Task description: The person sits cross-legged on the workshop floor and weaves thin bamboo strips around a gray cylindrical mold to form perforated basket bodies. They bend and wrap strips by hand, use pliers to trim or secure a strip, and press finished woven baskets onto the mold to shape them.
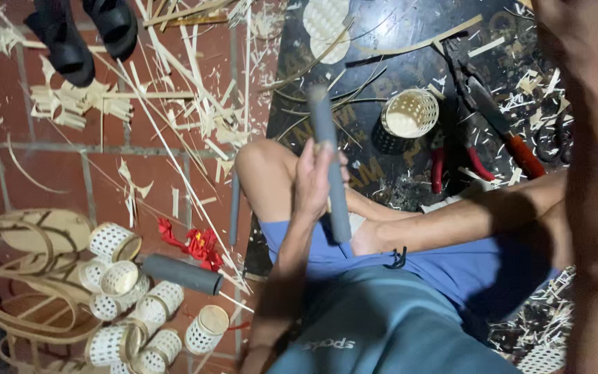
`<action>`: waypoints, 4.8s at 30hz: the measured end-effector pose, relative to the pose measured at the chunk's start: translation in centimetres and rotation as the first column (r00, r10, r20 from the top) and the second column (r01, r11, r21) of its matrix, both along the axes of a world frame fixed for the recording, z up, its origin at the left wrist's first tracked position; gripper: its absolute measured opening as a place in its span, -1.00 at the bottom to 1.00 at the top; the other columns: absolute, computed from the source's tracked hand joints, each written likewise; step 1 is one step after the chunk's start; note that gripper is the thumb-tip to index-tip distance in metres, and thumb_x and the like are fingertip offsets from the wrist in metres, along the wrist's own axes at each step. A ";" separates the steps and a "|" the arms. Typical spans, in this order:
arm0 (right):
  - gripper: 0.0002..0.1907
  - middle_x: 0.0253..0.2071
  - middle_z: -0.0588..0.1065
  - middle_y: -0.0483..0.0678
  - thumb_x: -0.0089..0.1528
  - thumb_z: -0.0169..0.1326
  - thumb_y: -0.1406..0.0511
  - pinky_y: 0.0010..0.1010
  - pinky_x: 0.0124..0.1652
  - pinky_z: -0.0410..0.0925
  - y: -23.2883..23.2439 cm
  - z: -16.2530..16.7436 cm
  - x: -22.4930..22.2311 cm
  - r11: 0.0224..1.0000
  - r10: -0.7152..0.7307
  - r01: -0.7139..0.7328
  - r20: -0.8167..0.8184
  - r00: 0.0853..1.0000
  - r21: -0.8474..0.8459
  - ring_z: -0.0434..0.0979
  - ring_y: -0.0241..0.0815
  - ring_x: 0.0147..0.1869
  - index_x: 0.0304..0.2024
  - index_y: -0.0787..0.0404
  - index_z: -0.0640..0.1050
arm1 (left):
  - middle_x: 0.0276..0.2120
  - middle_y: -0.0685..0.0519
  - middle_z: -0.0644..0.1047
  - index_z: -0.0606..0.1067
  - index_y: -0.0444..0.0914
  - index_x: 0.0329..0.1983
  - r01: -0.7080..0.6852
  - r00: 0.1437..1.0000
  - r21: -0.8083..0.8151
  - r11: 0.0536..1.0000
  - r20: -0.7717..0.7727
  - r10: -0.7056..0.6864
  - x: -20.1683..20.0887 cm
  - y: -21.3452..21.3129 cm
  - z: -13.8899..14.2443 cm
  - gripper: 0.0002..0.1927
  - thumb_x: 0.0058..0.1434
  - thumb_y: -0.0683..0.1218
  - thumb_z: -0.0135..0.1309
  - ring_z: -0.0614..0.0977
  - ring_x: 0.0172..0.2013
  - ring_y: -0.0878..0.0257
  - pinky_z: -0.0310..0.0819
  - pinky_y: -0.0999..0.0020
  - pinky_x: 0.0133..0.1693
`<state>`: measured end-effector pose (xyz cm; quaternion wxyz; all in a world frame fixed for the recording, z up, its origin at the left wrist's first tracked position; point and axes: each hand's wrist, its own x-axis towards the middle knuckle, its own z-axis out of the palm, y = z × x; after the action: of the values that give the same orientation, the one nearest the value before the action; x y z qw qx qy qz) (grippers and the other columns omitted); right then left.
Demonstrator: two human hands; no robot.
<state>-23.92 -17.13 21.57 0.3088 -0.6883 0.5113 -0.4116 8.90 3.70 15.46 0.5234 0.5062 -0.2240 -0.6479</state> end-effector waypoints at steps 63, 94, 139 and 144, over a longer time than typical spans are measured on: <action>-0.68 -0.40 0.46 -0.05 0.50 -0.03 0.30 -0.50 -0.40 0.28 20.7 5.8 10.3 0.999 -0.013 0.019 0.196 0.981 -0.027 0.39 -0.33 -0.39 -0.37 0.27 0.41 | 0.06 -0.29 0.56 0.30 -0.37 0.35 0.643 0.559 -0.462 0.611 0.828 0.037 0.4 2.8 7.3 -0.54 0.52 -0.04 0.03 0.67 -0.02 -0.14 0.57 0.13 0.00; -0.43 -0.19 0.49 -0.04 0.30 0.13 0.04 -0.48 -0.25 0.37 22.2 3.1 13.7 0.710 0.289 -0.704 0.903 0.319 0.021 0.49 -0.28 -0.22 0.10 0.39 0.42 | -0.40 -0.21 0.58 0.30 -0.46 0.33 0.588 0.201 -0.457 0.668 -0.717 -0.667 -6.1 8.1 7.8 -0.31 0.38 0.13 0.19 0.54 -0.59 0.18 0.45 0.41 -0.54; -0.49 -0.01 0.58 0.03 0.17 0.18 0.24 -0.14 0.13 0.41 20.8 -3.3 19.2 0.818 -0.026 -0.371 0.674 0.739 0.439 0.57 -0.03 0.07 0.15 0.29 0.47 | -0.04 0.04 0.49 0.12 -0.32 0.58 0.364 0.930 -0.259 0.895 0.043 -0.366 2.9 8.2 -3.5 -0.35 0.53 -0.02 0.01 0.55 -0.18 0.38 0.51 0.45 -0.22; -0.57 0.14 0.49 0.21 0.19 0.22 0.22 0.04 0.33 0.14 19.5 -2.1 20.1 0.901 0.395 -0.405 -0.089 0.914 -0.157 0.41 0.20 0.34 0.08 0.24 0.54 | 0.05 -0.05 0.55 -0.03 -0.33 0.60 0.217 0.926 -0.201 0.955 0.352 -0.137 8.2 7.7 -1.1 -0.24 0.46 -0.04 -0.01 0.59 -0.12 0.27 0.52 0.44 -0.14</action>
<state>-3.77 2.40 19.42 0.3120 -0.8137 0.3299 -0.3630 17.07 11.38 14.37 0.4730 0.5204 -0.4300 -0.5662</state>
